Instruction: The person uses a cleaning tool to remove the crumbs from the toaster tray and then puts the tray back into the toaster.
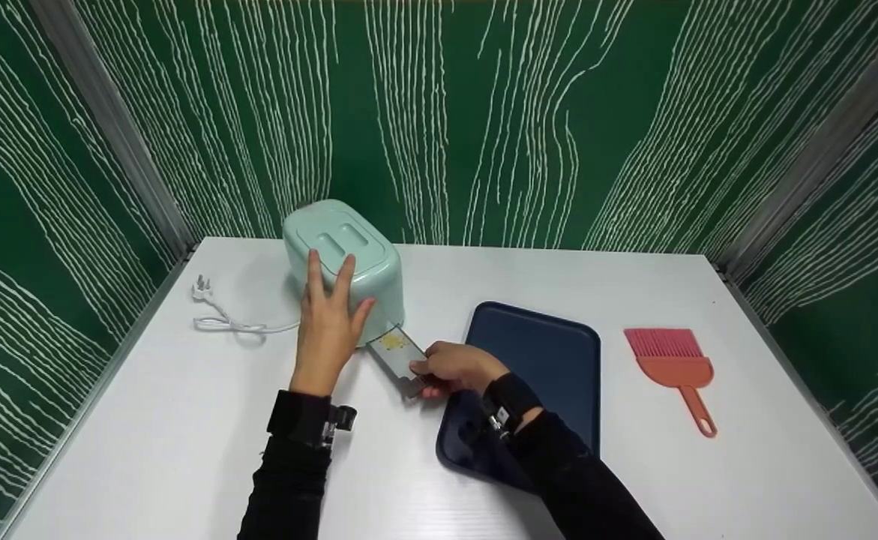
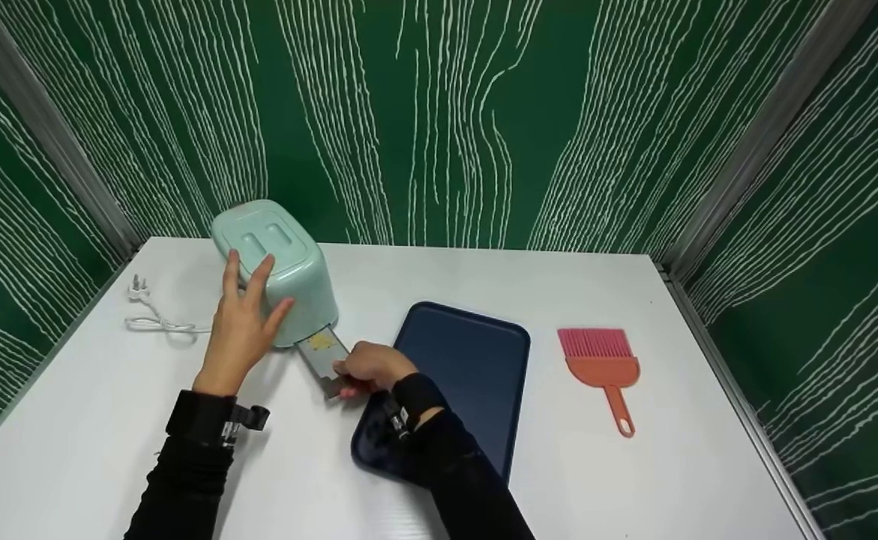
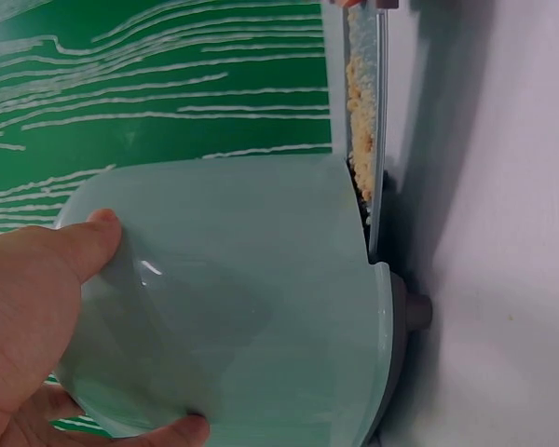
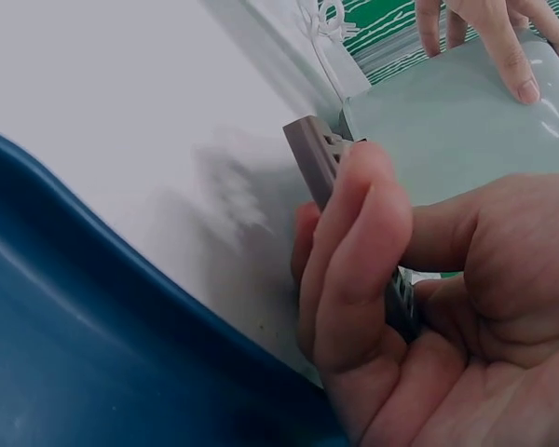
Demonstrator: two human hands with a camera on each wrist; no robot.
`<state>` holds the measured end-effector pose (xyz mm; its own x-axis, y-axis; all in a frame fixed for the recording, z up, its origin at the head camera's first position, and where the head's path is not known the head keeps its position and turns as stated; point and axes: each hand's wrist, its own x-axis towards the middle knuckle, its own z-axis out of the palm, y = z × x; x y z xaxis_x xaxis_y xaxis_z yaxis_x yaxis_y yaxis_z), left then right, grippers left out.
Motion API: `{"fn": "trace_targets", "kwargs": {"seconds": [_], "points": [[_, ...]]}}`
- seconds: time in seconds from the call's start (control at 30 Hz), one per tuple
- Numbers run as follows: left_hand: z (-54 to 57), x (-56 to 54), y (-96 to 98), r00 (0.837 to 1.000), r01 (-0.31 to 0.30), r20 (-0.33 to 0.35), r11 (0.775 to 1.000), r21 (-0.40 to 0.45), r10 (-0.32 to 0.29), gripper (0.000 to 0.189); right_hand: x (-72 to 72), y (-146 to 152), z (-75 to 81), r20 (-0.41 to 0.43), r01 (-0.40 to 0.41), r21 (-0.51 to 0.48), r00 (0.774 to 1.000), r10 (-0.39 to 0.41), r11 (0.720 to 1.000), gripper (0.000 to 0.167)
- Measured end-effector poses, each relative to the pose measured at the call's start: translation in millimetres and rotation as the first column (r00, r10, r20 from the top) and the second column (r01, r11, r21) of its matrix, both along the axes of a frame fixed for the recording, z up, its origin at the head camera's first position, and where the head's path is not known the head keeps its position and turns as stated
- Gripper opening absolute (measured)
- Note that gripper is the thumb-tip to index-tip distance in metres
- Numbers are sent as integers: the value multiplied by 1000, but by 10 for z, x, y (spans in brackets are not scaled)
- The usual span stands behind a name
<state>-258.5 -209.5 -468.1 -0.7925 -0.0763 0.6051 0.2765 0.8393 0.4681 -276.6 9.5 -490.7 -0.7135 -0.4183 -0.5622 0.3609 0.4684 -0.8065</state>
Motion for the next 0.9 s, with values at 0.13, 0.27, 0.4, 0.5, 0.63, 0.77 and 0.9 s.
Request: {"fn": "trace_targets", "kwargs": {"seconds": [0.13, 0.27, 0.4, 0.5, 0.63, 0.77, 0.9], "points": [[-7, -13, 0, 1000, 5, 0, 1000, 6, -5, 69, 8, 16, 1, 3, -5, -2, 1000, 5, 1000, 18], [-22, -17, -4, 1000, 7, -1, 1000, 9, -7, 69, 25, 33, -3, 14, 0, -20, 1000, 0, 1000, 17], [-22, -6, -2, 1000, 9, 1, 1000, 12, -9, 70, 54, 57, 2, 21, 8, -26, 1000, -7, 1000, 19], [-17, 6, 2, 1000, 11, 7, 1000, 14, -11, 70, 81, 68, 9, 23, 20, -27, 1000, -19, 999, 22], [-14, 17, 5, 1000, 10, 7, 1000, 13, -10, 70, 100, 74, 12, 20, 30, -35, 999, -30, 999, 22], [-8, 13, 3, 1000, 22, 1, 1000, 11, -22, 69, 104, 87, 23, 15, 30, -41, 999, -30, 999, 21], [-15, 17, -10, 1000, 28, -4, 1000, 11, -28, 69, 116, 98, 25, 26, 29, -52, 999, -28, 998, 19]]}}
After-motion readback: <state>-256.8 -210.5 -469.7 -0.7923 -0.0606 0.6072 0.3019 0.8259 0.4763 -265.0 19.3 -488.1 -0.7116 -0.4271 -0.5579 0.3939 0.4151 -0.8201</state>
